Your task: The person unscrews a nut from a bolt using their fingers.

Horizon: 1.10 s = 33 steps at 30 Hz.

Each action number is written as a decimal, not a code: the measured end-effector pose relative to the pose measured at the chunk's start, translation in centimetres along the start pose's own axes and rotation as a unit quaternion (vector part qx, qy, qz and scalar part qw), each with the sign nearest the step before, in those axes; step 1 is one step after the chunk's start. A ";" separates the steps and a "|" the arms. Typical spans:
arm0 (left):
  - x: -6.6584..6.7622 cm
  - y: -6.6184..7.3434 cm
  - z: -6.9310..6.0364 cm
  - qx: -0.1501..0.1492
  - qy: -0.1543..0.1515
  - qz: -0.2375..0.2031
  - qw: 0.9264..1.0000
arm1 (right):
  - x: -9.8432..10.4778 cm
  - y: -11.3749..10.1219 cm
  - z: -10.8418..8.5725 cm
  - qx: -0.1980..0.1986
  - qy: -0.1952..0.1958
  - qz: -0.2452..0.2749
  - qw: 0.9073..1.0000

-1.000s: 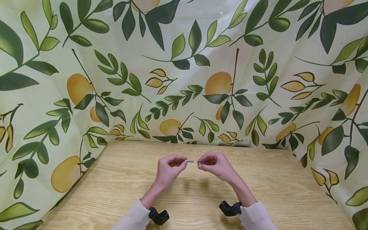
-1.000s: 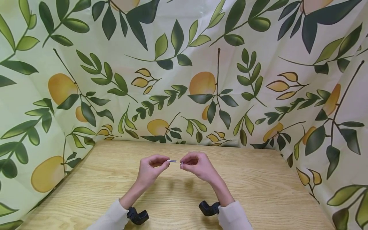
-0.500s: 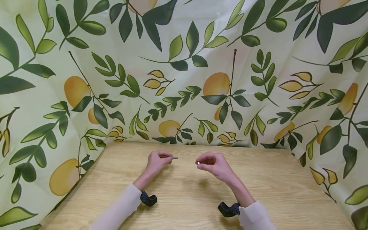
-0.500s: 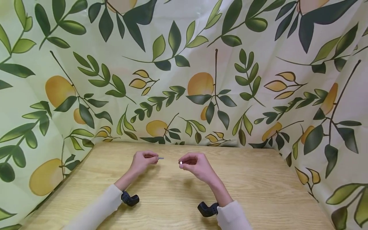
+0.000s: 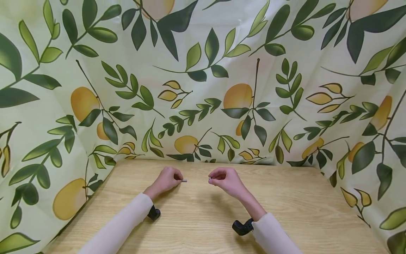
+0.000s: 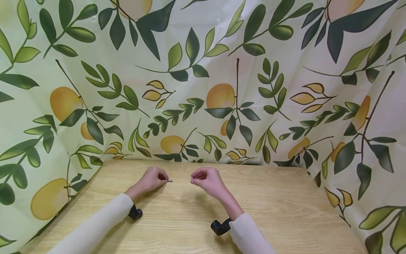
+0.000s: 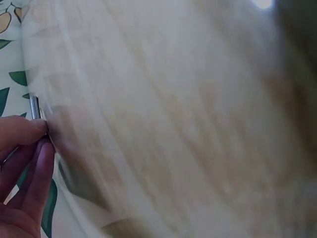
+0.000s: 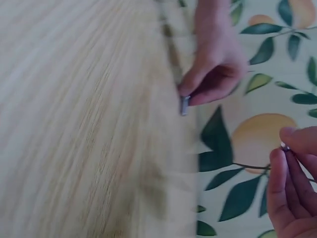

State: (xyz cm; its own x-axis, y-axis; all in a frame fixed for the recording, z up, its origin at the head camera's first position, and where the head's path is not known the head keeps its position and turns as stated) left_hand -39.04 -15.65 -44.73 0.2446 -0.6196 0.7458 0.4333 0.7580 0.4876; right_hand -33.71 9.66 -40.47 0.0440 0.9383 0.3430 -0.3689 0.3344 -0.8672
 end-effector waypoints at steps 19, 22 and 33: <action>-0.6 1.2 0.5 0.002 -0.014 0.023 1.000 | -8.0 4.3 4.6 0.061 -0.065 -0.247 0.965; -0.9 1.2 0.4 0.003 -0.014 0.018 1.000 | -8.1 4.5 4.4 0.063 -0.065 -0.249 0.964; 0.1 0.8 0.2 0.029 -0.047 0.005 0.998 | -3.4 3.6 5.1 0.032 -0.047 -0.218 0.974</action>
State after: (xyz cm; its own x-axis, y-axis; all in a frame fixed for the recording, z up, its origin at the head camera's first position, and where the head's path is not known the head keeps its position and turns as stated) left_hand -38.80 -15.04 -44.15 0.1660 -0.5916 0.7890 0.3795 0.7768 0.5026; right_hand -39.94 7.22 -42.95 0.1264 0.6951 0.7077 -0.3917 0.6904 -0.6081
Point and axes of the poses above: each hand's wrist, its own z-axis towards the middle knuckle, its own x-axis out of the back of the hand, y = z × x, the point moved 5 cm from there along z, towards the middle knuckle, and after that the axes turned 14 degrees about y, right-handed, at the moved point
